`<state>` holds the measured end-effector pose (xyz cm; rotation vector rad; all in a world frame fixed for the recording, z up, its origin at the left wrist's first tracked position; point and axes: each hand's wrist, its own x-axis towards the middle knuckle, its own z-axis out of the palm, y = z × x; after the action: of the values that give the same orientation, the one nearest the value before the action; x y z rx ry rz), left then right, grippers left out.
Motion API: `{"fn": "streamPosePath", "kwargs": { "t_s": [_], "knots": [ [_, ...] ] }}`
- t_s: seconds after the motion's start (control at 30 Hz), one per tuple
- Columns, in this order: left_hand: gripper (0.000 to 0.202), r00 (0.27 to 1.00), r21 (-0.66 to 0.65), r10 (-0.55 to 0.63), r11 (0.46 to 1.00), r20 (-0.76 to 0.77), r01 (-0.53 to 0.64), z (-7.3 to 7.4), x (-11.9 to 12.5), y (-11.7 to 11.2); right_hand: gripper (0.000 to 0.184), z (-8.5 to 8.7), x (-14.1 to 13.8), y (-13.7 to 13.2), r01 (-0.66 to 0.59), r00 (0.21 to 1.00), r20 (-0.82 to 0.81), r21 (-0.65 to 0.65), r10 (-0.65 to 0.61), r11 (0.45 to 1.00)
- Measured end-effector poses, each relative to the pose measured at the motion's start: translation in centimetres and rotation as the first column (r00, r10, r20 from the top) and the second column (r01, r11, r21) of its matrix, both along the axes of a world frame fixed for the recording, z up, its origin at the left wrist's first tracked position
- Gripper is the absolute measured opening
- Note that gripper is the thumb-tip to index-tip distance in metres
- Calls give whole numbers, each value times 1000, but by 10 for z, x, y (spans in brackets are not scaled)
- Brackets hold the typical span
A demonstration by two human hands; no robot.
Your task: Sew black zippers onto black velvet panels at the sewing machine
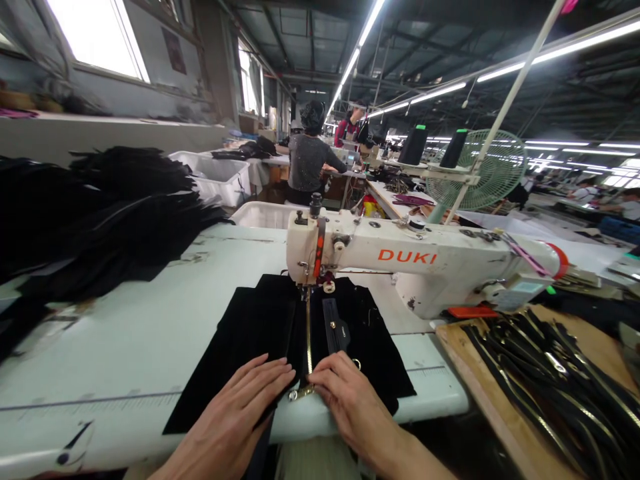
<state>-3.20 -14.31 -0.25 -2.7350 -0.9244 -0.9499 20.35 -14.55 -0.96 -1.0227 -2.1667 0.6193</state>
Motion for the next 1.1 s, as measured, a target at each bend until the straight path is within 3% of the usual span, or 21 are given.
{"fn": "streamPosePath", "kwargs": {
  "t_s": [0.2, 0.33, 0.47, 0.6, 0.8, 0.97, 1.03, 1.1],
  "knots": [
    [59, 998, -14, 65, 998, -19, -65, -1, 3, -5, 17, 7, 5, 9, 53, 983, -170, -95, -69, 994],
    [62, 993, 6, 94, 996, -78, -94, -2, 5, -7, 20, 18, 7, 10, -11, 998, -66, 11, 11, 1000],
    [73, 989, -29, 117, 992, -93, -121, -8, 9, -6, 19, 30, 7, 15, -11, 1000, -14, -47, 10, 999],
    [77, 990, -114, 97, 988, -106, -109, -3, 14, -5, 15, 26, 2, 18, -54, 992, 112, -37, 58, 998],
    [65, 997, -222, -47, 975, -68, 31, 13, 9, -7, 19, 10, -2, 3, -41, 983, 179, 21, 37, 999],
    [33, 984, -275, 80, 961, 158, -34, 9, 0, -7, 35, 8, 0, -8, 37, 969, 239, 124, -66, 992],
    [26, 957, -226, 135, 971, 257, -76, 6, -3, -9, 24, 9, 1, -6, 80, 973, 203, 147, -109, 986],
    [30, 956, -157, 136, 983, 259, -97, 4, -5, -11, 18, 12, 2, -1, 57, 971, 220, 145, -88, 988]
  ]
}}
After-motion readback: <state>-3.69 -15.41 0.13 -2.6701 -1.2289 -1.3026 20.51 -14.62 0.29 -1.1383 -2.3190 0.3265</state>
